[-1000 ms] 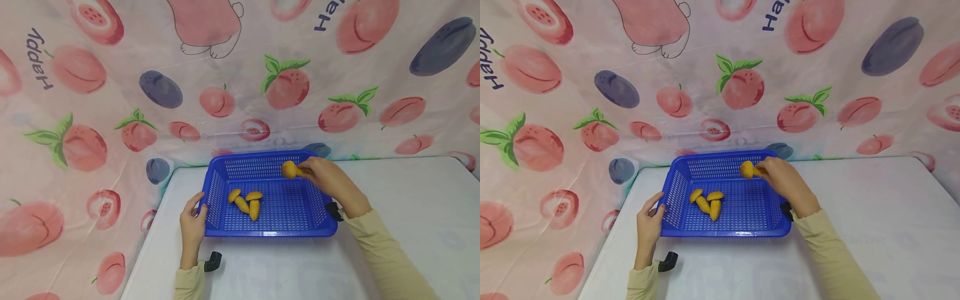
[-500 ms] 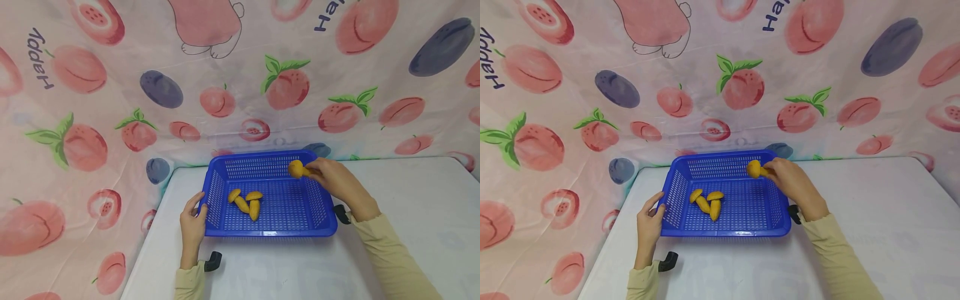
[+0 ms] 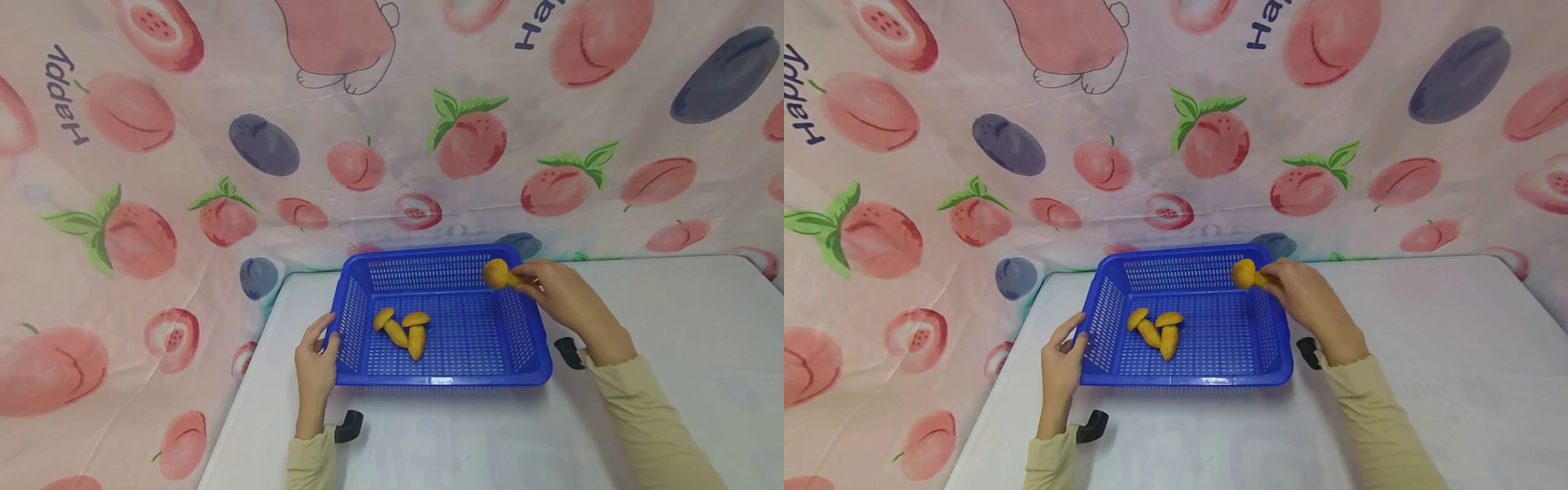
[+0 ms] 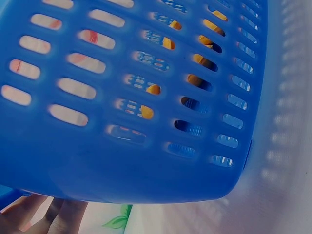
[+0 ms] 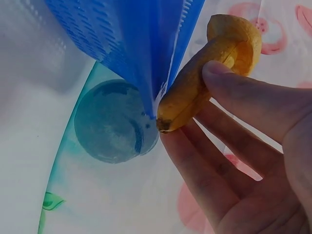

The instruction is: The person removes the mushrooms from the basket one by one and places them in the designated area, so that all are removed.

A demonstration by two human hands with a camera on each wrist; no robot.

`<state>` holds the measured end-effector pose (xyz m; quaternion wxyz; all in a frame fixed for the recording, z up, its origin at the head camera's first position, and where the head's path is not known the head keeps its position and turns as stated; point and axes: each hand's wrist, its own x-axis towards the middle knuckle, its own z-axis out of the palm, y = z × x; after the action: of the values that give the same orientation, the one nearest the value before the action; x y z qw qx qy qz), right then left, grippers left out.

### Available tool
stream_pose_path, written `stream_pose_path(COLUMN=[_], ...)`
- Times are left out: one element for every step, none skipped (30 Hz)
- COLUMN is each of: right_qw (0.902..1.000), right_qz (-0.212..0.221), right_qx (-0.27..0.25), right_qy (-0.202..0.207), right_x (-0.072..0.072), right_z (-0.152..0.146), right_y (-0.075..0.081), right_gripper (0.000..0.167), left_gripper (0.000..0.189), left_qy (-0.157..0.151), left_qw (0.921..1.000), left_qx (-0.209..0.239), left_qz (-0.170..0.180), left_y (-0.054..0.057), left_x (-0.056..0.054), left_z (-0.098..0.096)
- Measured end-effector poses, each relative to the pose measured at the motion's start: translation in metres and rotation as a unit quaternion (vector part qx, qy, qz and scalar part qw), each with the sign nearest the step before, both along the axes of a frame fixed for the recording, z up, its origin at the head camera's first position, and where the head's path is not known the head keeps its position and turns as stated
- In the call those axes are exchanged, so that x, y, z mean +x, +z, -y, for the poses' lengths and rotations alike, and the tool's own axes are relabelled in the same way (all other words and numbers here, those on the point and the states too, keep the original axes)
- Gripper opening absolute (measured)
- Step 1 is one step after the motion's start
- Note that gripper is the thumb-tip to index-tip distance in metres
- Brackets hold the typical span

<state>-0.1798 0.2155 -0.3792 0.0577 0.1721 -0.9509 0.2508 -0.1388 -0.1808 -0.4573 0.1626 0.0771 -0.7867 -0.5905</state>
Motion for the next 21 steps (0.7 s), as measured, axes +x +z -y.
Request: stream_pose_path(right_qw=[1.0,1.0,1.0,1.0,1.0,0.9999,0.9999,0.9999,0.9998,0.9998,0.9997,0.9997,0.9996,0.9995,0.9994,0.9993,0.9992,0.999,0.9989,0.9989,0.9988], right_qz=[0.001,0.0,-0.002,-0.004,-0.007,-0.01,-0.012,-0.015,-0.016,-0.018,-0.02,-0.022,-0.025,-0.028,-0.03,-0.033,-0.035,-0.036,-0.036,-0.036,-0.035], right_qx=[0.0,-0.001,0.0,0.0,-0.001,-0.001,-0.002,-0.002,-0.003,-0.004,-0.005,-0.005,-0.006,-0.006,-0.007,-0.006,-0.007,-0.007,-0.006,-0.006,-0.006], right_qy=[-0.002,-0.003,-0.004,-0.005,-0.006,-0.006,-0.007,-0.008,-0.009,-0.01,-0.011,-0.011,-0.013,-0.014,-0.016,-0.018,-0.021,-0.024,-0.028,-0.03,-0.033], right_x=[0.0,0.0,0.0,0.0,0.0,0.0,0.0,0.0,0.0,0.0,0.0,0.0,0.001,0.001,0.001,0.002,0.002,0.002,0.003,0.003,0.004], right_z=[-0.001,-0.002,-0.003,-0.004,-0.005,-0.006,-0.007,-0.008,-0.009,-0.01,-0.011,-0.012,-0.012,-0.013,-0.014,-0.015,-0.016,-0.017,-0.018,-0.019,-0.019], right_y=[0.0,-0.001,-0.001,-0.002,-0.002,-0.003,-0.003,-0.004,-0.004,-0.005,-0.006,-0.006,-0.007,-0.008,-0.008,-0.009,-0.01,-0.01,-0.01,-0.011,-0.011], right_gripper=[0.029,0.029,0.029,0.029,0.029,0.029,0.03,0.03,0.03,0.03,0.031,0.031,0.031,0.031,0.031,0.031,0.031,0.03,0.03,0.03,0.03], left_gripper=[0.036,0.036,0.036,0.036,0.036,0.036,0.036,0.036,0.036,0.036,0.036,0.036,0.036,0.036,0.036,0.036,0.036,0.036,0.036,0.036,0.036], left_qy=[0.001,0.001,0.002,0.002,0.002,0.002,0.001,0.0,0.0,0.0,0.0,0.001,0.001,0.001,0.002,0.001,0.001,0.001,0.0,0.0,0.0], left_qw=[1.0,1.0,1.0,1.0,1.0,1.0,1.0,1.0,1.0,1.0,1.0,1.0,1.0,1.0,1.0,1.0,1.0,0.9999,0.9999,0.9999,0.9999], left_qx=[0.0,0.0,0.001,0.001,0.001,0.001,0.002,0.003,0.004,0.004,0.004,0.005,0.006,0.007,0.007,0.009,0.01,0.011,0.011,0.012,0.012], left_qz=[0.0,-0.001,0.0,0.0,0.0,0.001,0.001,0.001,0.002,0.003,0.003,0.003,0.003,0.003,0.003,0.003,0.003,0.002,0.001,0.001,0.001], left_y=[0.0,0.0,-0.001,0.0,0.0,0.0,0.001,0.001,0.001,0.002,0.002,0.002,0.001,0.001,0.001,0.0,0.0,0.0,0.0,0.0,0.0], left_x=[0.0,0.0,0.0,0.0,0.0,0.0,0.001,0.001,0.001,0.001,0.001,0.001,0.001,0.001,0.0,0.0,0.0,0.0,0.0,0.0,0.0], left_z=[0.0,0.0,0.0,0.0,0.0,0.0,0.0,-0.001,-0.001,-0.001,-0.001,-0.001,-0.001,-0.001,-0.001,-0.001,-0.001,0.0,0.0,0.0,0.0])
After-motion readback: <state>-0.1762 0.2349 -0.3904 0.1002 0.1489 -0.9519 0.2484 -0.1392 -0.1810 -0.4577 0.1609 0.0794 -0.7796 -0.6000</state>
